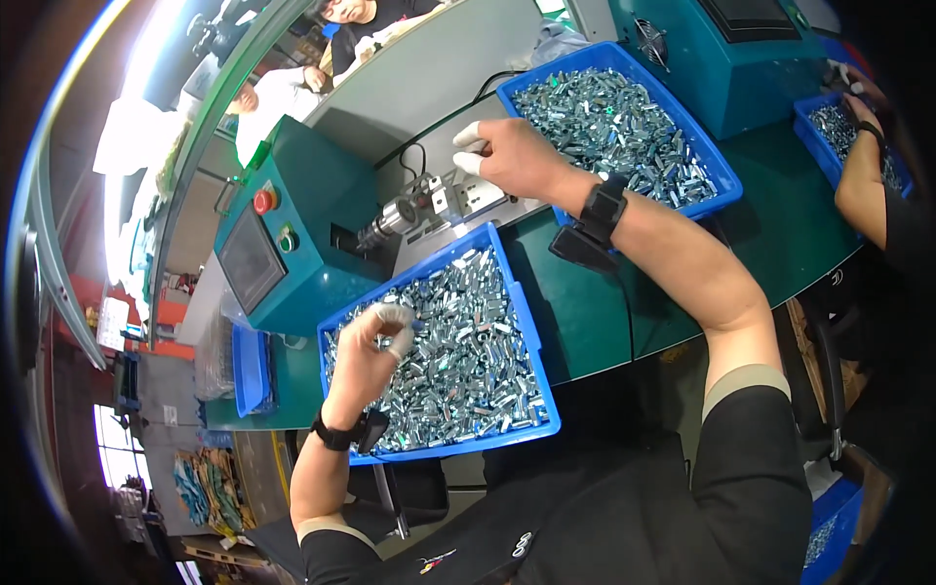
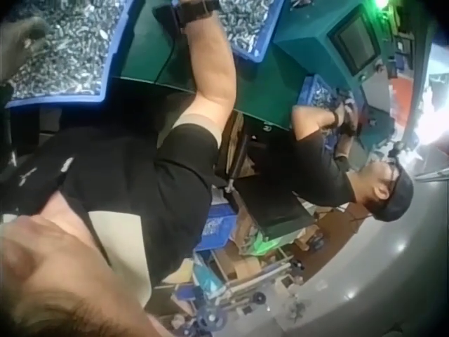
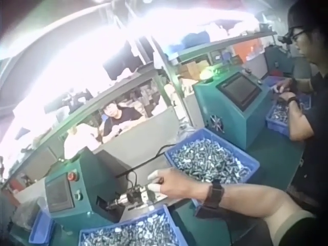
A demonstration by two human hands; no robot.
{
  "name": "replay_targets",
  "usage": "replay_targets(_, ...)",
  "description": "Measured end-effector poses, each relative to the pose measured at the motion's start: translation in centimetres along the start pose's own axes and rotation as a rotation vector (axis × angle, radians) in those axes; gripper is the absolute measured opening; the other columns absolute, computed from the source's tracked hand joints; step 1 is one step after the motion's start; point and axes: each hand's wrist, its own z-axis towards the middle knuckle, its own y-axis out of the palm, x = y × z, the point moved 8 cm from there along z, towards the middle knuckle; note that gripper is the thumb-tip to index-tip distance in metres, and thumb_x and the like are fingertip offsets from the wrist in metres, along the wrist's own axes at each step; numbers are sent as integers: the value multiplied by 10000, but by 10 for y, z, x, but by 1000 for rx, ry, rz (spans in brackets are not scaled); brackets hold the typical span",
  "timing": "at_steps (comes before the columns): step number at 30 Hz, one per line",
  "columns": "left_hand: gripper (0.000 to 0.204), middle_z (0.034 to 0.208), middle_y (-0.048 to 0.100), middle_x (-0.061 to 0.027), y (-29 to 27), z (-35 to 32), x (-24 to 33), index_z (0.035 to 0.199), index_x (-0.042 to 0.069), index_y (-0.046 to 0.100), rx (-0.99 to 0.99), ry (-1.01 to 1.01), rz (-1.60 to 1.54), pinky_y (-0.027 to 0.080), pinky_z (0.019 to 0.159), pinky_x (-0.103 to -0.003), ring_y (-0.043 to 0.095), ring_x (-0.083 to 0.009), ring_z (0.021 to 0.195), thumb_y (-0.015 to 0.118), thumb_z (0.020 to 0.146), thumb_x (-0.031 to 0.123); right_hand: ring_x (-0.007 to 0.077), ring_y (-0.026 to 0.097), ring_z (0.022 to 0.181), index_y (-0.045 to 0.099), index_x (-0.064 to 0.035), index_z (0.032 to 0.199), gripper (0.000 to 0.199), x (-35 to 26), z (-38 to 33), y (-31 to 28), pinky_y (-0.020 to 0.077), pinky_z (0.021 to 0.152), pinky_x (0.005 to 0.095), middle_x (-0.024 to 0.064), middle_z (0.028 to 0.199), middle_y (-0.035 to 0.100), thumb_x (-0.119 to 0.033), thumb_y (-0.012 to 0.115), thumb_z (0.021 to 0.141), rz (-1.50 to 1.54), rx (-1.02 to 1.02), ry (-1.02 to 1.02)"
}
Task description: The person picks up a metal part from a blue bin and inserts it into a machine. After the machine cycles, the person removes the part and places it into a different blue bin, repeating the process.
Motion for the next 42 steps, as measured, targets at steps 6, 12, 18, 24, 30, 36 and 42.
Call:
replay_targets(6,139,965,737,-48,-17,107,35,1047,16,719,199,274,-112,547,861,-277,697,-122,911,758,920,-25,216,753,795,777,-23,1155,287,-2,-3,-10,595,746,334,131,979,795,-230,769,958,-83,134,-47)
replay_targets(12,148,1021,751,-70,-10,169,33,1071,23,749,304,335,126,556,846,-318,706,-175,903,764,924,14,283,762,816,789,-28,1094,250,-10,-4,-4,599,757,366,150,992,783,-212,772,926,-186,134,-135)
replay_targets(18,192,986,732,-111,-2,171,32,1071,36,762,301,380,297,548,827,-377,685,-272,913,761,880,12,295,760,814,793,-32,1077,246,-10,-4,-6,596,757,377,149,978,778,-216,772,915,-195,142,-140)
replay_targets(24,193,933,698,-128,1,167,33,1024,47,759,309,424,473,522,881,-443,644,-352,993,723,839,5,304,753,854,789,-44,1119,291,0,-7,11,592,783,400,144,981,762,-242,782,906,-200,0,-119)
replay_targets(30,200,921,681,-108,8,155,39,1015,52,752,292,546,629,504,936,-458,641,-343,1019,702,827,6,379,729,953,785,-74,1138,367,-1,-10,35,573,851,462,168,1062,754,-353,756,902,-212,-192,-125)
replay_targets(36,306,1022,707,-104,-1,131,47,1135,61,753,351,603,692,500,992,-461,654,-346,1069,724,833,28,372,695,988,766,-67,1198,366,0,-4,58,545,862,455,167,1060,713,-301,760,918,-305,-365,-165)
replay_targets(42,345,1162,731,-122,-28,60,49,1186,51,740,332,510,557,501,1028,-459,657,-354,1165,772,842,45,399,675,985,761,-64,1176,341,7,6,76,534,864,476,178,1052,703,-294,741,925,-212,-494,-105)
